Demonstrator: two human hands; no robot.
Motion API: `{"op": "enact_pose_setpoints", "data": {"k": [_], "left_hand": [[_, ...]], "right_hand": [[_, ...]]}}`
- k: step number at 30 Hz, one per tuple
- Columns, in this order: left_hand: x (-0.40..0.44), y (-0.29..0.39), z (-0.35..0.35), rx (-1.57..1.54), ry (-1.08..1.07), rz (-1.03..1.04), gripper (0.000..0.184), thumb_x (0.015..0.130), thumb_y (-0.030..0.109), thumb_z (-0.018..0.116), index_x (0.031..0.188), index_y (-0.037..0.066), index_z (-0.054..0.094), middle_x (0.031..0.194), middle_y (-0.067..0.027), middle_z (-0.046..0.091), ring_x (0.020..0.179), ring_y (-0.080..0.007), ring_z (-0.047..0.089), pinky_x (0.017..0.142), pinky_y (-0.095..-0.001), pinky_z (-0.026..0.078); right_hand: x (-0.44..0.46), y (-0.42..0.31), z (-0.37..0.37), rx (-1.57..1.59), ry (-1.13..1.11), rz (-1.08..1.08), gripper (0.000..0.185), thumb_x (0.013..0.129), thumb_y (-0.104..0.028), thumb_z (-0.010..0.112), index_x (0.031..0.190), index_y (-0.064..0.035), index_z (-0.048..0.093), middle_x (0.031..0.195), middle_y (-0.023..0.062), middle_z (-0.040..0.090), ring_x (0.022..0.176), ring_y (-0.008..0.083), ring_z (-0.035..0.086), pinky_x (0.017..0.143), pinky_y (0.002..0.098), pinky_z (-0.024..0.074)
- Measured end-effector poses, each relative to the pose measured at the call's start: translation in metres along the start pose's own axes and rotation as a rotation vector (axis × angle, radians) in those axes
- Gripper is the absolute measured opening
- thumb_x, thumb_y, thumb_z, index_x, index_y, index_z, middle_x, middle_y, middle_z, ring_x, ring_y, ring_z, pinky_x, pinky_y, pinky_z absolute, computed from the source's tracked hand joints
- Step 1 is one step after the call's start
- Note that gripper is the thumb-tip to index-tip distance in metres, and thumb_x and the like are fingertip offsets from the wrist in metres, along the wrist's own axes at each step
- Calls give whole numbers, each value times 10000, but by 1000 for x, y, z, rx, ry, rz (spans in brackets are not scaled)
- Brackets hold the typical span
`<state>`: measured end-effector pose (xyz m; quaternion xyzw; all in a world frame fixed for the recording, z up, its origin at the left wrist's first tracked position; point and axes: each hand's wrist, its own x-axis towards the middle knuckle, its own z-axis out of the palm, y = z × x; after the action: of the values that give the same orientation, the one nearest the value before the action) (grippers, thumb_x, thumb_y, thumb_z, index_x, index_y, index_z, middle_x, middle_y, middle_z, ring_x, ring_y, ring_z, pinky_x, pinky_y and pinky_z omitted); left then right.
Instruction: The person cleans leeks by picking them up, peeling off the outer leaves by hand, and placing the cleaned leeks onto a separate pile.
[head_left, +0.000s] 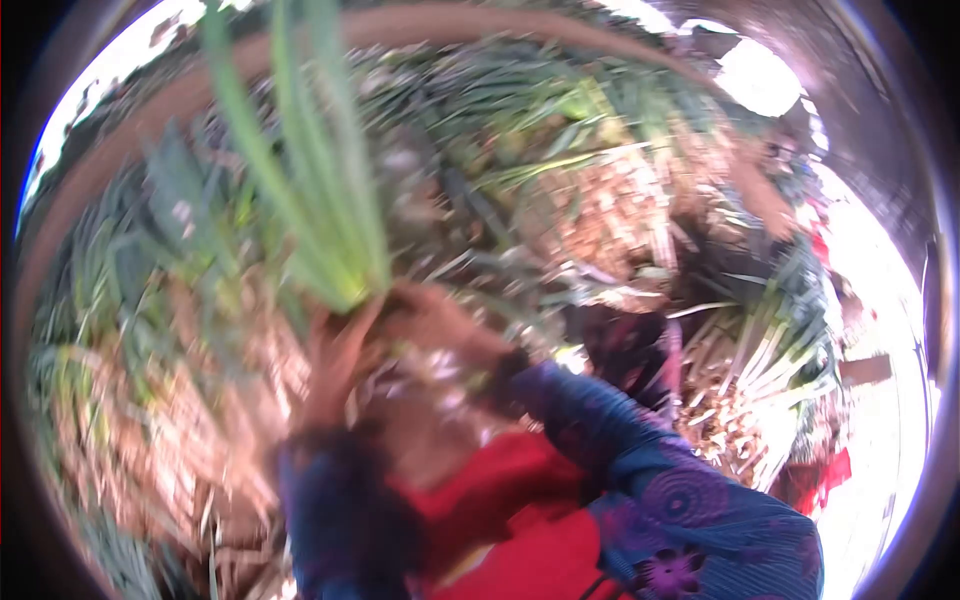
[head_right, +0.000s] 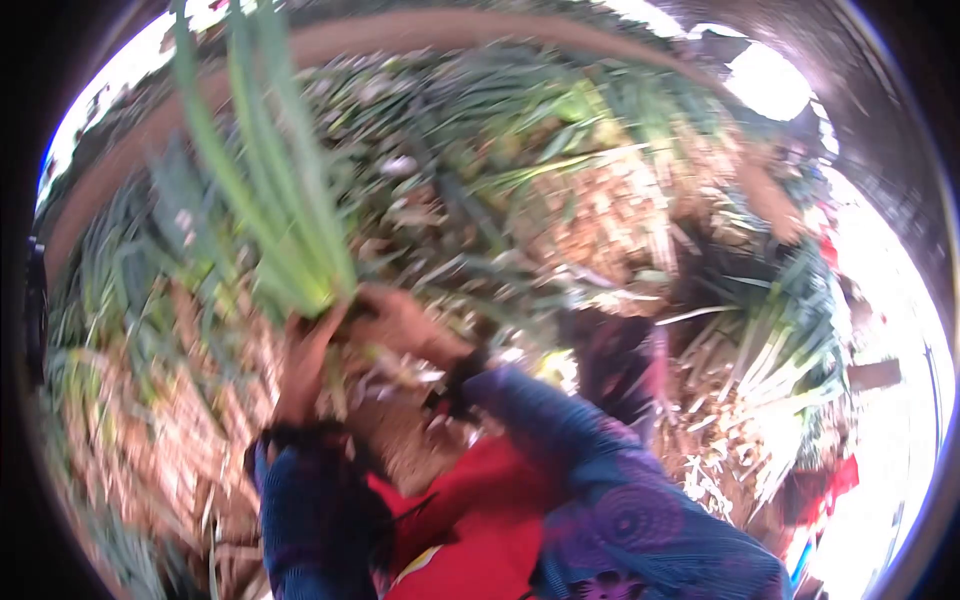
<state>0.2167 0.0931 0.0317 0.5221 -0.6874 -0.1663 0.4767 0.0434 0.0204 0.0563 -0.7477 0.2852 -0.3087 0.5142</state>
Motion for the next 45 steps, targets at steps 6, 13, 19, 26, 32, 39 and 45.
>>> {"op": "enact_pose_setpoints", "data": {"k": [6, 13, 19, 26, 32, 39, 45], "left_hand": [[2, -13, 18, -434, 193, -579, 535, 789, 187, 758, 1239, -11, 546, 1110, -129, 632, 1031, -241, 586, 880, -347, 481], [1, -1, 26, -605, 342, -597, 244, 863, 185, 715, 1059, 48, 665, 921, -17, 672, 749, -99, 601, 576, -230, 484], [-3, 2, 21, -633, 285, -510, 257, 869, 193, 706, 1062, 33, 649, 934, -25, 658, 769, -117, 604, 598, -252, 513], [9, 36, -5, -668, 235, -524, 290, 885, 206, 678, 1100, 18, 628, 974, -43, 645, 858, -140, 599, 767, -280, 484], [9, 41, -3, -771, 235, -473, 314, 898, 181, 661, 1157, 9, 622, 1057, -64, 652, 939, -157, 597, 874, -306, 461], [18, 58, 0, -1033, 267, -492, 464, 906, 183, 649, 1307, 7, 496, 1243, -84, 566, 1061, -176, 560, 951, -312, 421], [22, 34, 21, -553, 312, -367, 391, 890, 126, 664, 1228, -8, 520, 1070, -50, 589, 937, -114, 550, 834, -253, 438]], "right_hand": [[-5, -12, -8, 2, -30, 92, 314, 776, -246, 656, 977, -9, 612, 856, 154, 651, 793, 223, 632, 715, 359, 497], [-5, -9, 2, -137, 83, 20, 305, 751, -285, 670, 842, -2, 603, 762, 208, 625, 702, 346, 623, 639, 407, 484], [-1, 17, 5, -31, 147, 66, 252, 757, -188, 574, 907, 9, 620, 709, 136, 604, 653, 198, 575, 606, 365, 471], [-26, -4, -8, 358, -133, 264, 333, 852, -257, 567, 1056, 4, 599, 910, 43, 609, 714, 108, 550, 593, 294, 452], [-27, -17, 12, 745, 143, 466, 257, 901, -205, 576, 1030, 13, 623, 946, 91, 627, 787, 150, 605, 656, 293, 502], [-19, -12, 25, 619, 302, 393, 216, 876, -204, 569, 924, 3, 608, 784, 56, 610, 682, 128, 570, 581, 282, 457], [-5, 16, 35, 24, 525, 139, 285, 842, -259, 528, 881, 19, 581, 788, 230, 593, 739, 391, 567, 685, 426, 447]]}}
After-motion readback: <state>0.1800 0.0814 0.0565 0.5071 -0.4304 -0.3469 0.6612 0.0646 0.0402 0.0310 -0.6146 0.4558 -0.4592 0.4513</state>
